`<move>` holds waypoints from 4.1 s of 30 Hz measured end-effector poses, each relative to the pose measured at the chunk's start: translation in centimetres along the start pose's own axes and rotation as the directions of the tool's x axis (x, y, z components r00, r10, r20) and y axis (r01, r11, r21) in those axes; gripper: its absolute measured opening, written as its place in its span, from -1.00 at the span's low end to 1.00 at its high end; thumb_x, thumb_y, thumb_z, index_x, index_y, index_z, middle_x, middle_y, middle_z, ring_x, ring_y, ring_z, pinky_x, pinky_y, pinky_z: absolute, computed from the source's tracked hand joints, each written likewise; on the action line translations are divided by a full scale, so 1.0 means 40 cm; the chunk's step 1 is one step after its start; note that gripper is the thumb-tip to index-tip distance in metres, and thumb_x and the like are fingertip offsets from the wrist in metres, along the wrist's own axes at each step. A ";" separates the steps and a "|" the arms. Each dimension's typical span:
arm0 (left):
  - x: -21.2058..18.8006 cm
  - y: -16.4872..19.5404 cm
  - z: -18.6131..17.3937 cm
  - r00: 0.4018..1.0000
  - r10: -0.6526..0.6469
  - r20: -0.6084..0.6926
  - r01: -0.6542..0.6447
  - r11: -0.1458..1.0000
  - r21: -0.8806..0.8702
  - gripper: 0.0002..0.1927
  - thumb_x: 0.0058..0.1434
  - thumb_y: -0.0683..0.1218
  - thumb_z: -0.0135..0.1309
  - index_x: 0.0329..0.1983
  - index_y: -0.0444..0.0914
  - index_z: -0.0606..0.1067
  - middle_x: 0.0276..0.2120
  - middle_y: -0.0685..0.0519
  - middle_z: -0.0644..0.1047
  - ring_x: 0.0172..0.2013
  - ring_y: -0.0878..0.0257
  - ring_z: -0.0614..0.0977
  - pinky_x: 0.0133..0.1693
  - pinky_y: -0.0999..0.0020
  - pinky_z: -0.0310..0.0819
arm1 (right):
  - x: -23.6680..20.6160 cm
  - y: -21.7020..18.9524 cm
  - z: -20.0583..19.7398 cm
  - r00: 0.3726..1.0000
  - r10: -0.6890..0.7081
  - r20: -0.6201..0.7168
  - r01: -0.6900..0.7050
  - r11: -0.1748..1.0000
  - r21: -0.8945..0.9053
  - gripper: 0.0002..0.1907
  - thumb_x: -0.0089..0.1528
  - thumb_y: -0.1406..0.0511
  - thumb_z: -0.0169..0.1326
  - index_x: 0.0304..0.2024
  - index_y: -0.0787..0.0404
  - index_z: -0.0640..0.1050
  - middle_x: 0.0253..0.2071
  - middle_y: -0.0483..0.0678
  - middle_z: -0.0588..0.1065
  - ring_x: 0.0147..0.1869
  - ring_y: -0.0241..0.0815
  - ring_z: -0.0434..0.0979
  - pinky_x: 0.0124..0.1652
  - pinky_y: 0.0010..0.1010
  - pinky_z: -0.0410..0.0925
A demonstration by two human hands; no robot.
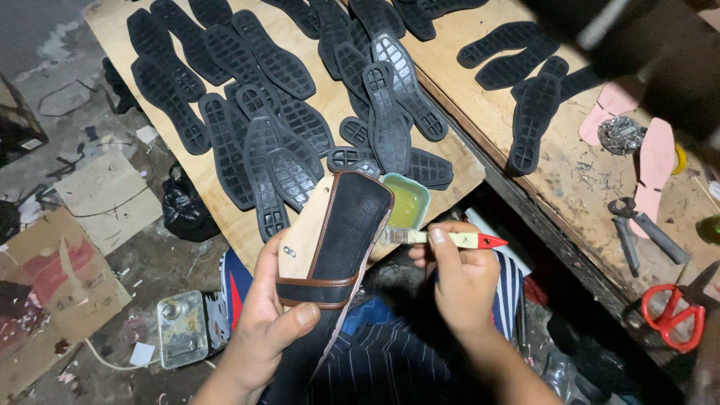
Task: The person holds a shoe in one hand and uses a brush to apply yellow glue from a small container onto the sole edge and bottom of the shoe, rotating the shoe to coat different sections of the sole perimeter.
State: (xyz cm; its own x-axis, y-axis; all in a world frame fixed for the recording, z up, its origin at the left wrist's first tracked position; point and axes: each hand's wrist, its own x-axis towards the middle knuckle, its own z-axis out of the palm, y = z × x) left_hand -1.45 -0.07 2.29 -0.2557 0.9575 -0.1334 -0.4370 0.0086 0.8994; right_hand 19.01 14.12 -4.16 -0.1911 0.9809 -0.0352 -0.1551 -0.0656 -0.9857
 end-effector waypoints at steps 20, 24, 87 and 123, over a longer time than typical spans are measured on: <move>-0.008 -0.089 -0.042 0.969 -0.211 0.125 0.242 0.746 -0.621 -0.18 0.27 0.21 0.04 0.45 -0.30 0.13 0.12 -0.29 0.47 -0.04 -0.11 0.62 -0.02 0.04 0.58 | -0.101 -0.092 -0.003 0.728 -0.649 0.221 0.663 0.748 0.014 -0.81 0.45 0.32 0.00 0.09 0.26 0.40 -0.06 0.27 0.55 -0.04 0.00 0.62 0.02 -0.26 0.52; -0.010 -0.092 -0.045 0.970 -0.181 0.162 0.243 0.737 -0.631 -0.13 0.28 0.23 0.07 0.46 -0.37 0.11 0.13 -0.33 0.46 -0.02 -0.12 0.62 -0.01 0.03 0.57 | -0.077 -0.075 0.000 0.806 -0.579 0.124 0.533 0.800 0.276 -0.79 0.47 0.41 0.00 0.15 0.30 0.38 0.01 0.27 0.54 -0.02 0.01 0.64 0.05 -0.19 0.57; 0.006 -0.025 0.014 0.999 0.007 0.040 -0.005 0.999 -0.034 0.09 0.04 0.14 0.30 0.50 -0.30 -0.01 0.25 -0.14 0.40 0.21 0.10 0.50 0.23 0.14 0.39 | -0.063 -0.072 -0.001 0.834 -0.518 0.191 0.538 0.841 -0.066 -0.78 0.37 0.50 0.09 0.08 0.36 0.46 0.10 0.24 0.56 0.05 -0.18 0.60 0.07 -0.41 0.49; 0.007 -0.026 0.007 0.998 -0.061 0.019 0.061 0.998 0.006 0.04 0.08 0.10 0.26 0.51 -0.29 -0.01 0.23 -0.16 0.43 0.21 0.08 0.52 0.24 0.13 0.38 | -0.037 -0.083 -0.017 0.773 -0.564 0.291 0.612 0.784 -0.107 -0.79 0.38 0.51 0.08 0.06 0.30 0.45 0.10 0.19 0.54 0.16 -0.03 0.60 0.14 -0.32 0.49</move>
State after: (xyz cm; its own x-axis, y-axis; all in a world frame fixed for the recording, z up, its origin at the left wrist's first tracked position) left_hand -0.83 0.28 1.45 -0.2118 0.9607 -0.1796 -0.4464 0.0684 0.8922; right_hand 20.49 13.00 -0.94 -0.3421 0.7420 0.5765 -0.1346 0.5685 -0.8116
